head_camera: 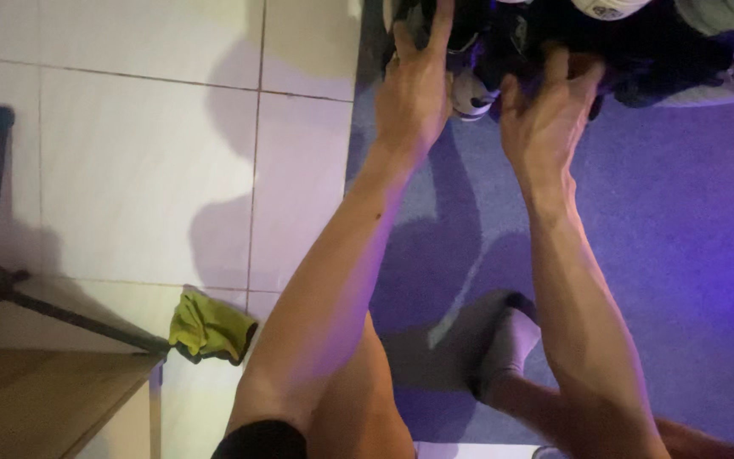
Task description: The person organizes shoes on a wall-mounted shoe rack. They pick up various pairs of shoes, including sneakers and sandals, and place them neatly on the rack.
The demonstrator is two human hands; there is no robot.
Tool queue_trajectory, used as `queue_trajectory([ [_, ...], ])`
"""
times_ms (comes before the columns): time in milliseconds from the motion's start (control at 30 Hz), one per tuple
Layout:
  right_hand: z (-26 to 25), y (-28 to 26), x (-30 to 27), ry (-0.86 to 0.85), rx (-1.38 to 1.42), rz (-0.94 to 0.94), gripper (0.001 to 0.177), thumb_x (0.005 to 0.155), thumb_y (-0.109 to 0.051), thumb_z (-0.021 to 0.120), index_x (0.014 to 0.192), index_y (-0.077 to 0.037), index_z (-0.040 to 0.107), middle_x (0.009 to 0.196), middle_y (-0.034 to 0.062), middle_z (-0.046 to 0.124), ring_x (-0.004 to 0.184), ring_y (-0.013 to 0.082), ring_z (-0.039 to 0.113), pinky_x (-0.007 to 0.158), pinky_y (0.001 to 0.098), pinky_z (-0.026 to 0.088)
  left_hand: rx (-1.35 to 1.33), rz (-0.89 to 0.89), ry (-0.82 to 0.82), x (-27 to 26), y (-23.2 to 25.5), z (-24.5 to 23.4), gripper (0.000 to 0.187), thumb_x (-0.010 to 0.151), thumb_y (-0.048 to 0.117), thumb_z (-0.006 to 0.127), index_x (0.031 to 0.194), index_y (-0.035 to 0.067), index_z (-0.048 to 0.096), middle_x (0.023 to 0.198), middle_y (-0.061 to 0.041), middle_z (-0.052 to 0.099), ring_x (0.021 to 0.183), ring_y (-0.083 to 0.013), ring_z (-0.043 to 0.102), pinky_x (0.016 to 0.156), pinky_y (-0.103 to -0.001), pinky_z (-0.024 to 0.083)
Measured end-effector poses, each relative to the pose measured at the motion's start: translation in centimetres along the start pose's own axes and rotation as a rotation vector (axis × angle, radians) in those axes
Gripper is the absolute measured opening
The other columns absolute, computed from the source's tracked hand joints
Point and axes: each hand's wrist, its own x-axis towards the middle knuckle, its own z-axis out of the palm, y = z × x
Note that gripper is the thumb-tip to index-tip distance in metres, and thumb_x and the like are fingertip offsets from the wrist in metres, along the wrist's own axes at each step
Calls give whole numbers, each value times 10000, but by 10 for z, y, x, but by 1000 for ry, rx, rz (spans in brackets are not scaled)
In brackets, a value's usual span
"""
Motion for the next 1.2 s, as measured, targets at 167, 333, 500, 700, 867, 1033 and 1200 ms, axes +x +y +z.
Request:
queue_trajectory([
  [167,17,14,-2,-70,113,90,366,1001,-56,776,1304,26,588,1311,338,565,1131,518,581,947,534,515,51,-47,-95,0,1,17,539,826,-6,666,1329,170,581,1417,-349,478,994,-474,698,781,-476,626],
  [333,22,9,0,-35,179,148,360,985,-74,770,1299,-19,603,1284,314,556,1125,515,601,930,530,537,-10,105,119,0,-15,27,412,896,108,696,1295,143,603,1360,-435,494,1006,-488,695,813,-490,616],
  [500,24,4,1,-46,212,202,324,999,-92,756,1273,-34,594,1302,315,538,1117,500,608,923,518,546,-47,125,91,-5,-13,17,354,950,93,675,1294,108,594,1389,-431,500,997,-486,707,787,-488,622],
  [700,26,7,0,-50,184,182,359,1008,-101,774,1299,-22,579,1311,311,536,1154,510,593,951,528,533,-30,154,112,-6,-7,5,382,942,102,688,1309,84,583,1364,-453,487,995,-502,701,760,-468,629],
  [867,24,3,0,-52,202,205,385,1003,-93,762,1327,-7,573,1319,329,523,1141,520,585,948,529,531,-57,101,37,-4,-5,4,373,946,102,688,1304,97,585,1378,-444,495,993,-500,705,775,-489,627],
  [1033,8,8,-7,14,162,143,374,1052,-88,760,1373,-20,579,1357,261,554,1265,450,554,1085,512,479,-30,131,54,-3,-7,2,436,926,100,692,1342,90,561,1374,-455,479,994,-509,697,766,-504,620],
  [1200,-14,45,-15,189,25,199,471,983,-24,732,1407,7,528,1385,264,460,1336,413,474,1171,510,404,-23,110,34,-2,-3,1,408,944,93,675,1335,70,559,1373,-483,458,981,-519,692,726,-476,632],
])
